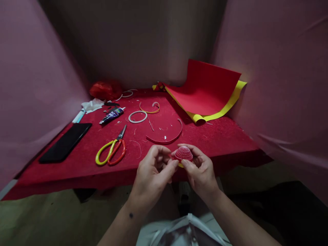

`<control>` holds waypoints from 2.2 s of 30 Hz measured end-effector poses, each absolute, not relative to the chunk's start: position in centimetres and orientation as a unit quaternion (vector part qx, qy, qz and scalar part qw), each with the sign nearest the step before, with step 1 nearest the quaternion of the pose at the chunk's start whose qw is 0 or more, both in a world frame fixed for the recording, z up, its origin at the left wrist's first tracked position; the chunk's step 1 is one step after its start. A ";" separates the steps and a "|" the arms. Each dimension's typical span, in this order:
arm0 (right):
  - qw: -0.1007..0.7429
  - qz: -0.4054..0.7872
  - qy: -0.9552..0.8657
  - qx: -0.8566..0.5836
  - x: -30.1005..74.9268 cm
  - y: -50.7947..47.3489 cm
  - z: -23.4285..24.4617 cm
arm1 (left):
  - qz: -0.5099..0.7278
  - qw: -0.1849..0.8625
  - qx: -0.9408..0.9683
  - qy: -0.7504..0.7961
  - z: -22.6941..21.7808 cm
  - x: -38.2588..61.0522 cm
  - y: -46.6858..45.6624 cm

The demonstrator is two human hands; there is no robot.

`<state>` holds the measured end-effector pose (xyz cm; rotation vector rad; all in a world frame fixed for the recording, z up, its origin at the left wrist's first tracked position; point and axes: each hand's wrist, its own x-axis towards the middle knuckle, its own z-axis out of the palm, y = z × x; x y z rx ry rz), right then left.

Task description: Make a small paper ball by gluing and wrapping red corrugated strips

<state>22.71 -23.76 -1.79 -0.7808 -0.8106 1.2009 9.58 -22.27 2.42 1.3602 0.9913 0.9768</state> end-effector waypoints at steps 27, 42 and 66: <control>0.655 0.588 -0.373 -0.294 23.1 -23.8 -1.9 | 0.386 0.549 0.611 0.421 2.2 9.7 -22.0; 0.657 0.631 -0.298 -0.284 24.8 -21.6 -0.1 | 0.119 0.016 0.757 0.642 2.1 -5.0 -13.5; 0.619 0.596 -0.400 -0.319 23.8 -12.5 3.4 | 0.293 0.355 0.772 0.438 6.9 8.8 -8.9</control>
